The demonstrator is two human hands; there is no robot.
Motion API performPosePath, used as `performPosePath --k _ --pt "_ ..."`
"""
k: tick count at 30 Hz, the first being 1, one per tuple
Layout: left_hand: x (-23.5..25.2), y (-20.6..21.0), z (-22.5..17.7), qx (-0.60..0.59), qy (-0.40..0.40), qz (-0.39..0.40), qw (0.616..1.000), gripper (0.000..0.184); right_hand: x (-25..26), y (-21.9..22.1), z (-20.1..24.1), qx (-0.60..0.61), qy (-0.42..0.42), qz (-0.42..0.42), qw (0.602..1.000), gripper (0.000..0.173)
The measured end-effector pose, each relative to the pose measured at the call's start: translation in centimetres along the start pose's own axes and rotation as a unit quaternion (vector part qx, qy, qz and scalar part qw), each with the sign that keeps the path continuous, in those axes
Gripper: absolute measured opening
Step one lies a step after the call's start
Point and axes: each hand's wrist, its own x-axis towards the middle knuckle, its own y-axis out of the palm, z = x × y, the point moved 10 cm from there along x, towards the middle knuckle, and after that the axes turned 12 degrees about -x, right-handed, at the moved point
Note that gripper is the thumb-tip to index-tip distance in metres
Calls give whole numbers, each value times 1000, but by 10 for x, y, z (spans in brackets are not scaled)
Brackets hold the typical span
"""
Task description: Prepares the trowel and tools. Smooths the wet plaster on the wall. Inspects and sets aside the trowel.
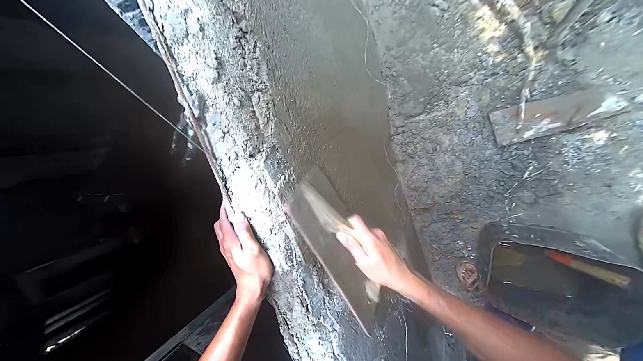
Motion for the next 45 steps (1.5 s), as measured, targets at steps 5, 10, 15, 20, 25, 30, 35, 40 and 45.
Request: performPosePath --k 5,10,15,20,25,30,35,40,45 --pt "-1 0 -2 -1 4 -2 1000 61 40 26 -175 23 229 61 971 51" --pt "2 -1 -1 -6 12 -4 1000 61 203 -17 -168 90 209 16 974 56" --pt "-1 0 2 -1 2 -1 1000 60 205 -78 33 62 35 -21 997 46" --pt "1 -1 -5 1 11 -2 1000 60 38 -22 30 -9 -19 3 1000 45" --pt "0 0 -5 5 15 2 1000 61 21 29 -148 5 182 60 981 50" --pt "0 -1 -3 -8 18 -5 1000 61 169 -3 -186 96 225 31 969 55" --pt "-2 -2 5 0 4 -9 1000 61 201 -74 24 23 17 -41 999 47" --pt "-2 -1 3 -1 4 0 1000 61 34 -23 47 26 -47 -19 998 39" --pt "-2 -1 3 5 1 2 1000 63 4 28 -119 2 135 47 990 49"
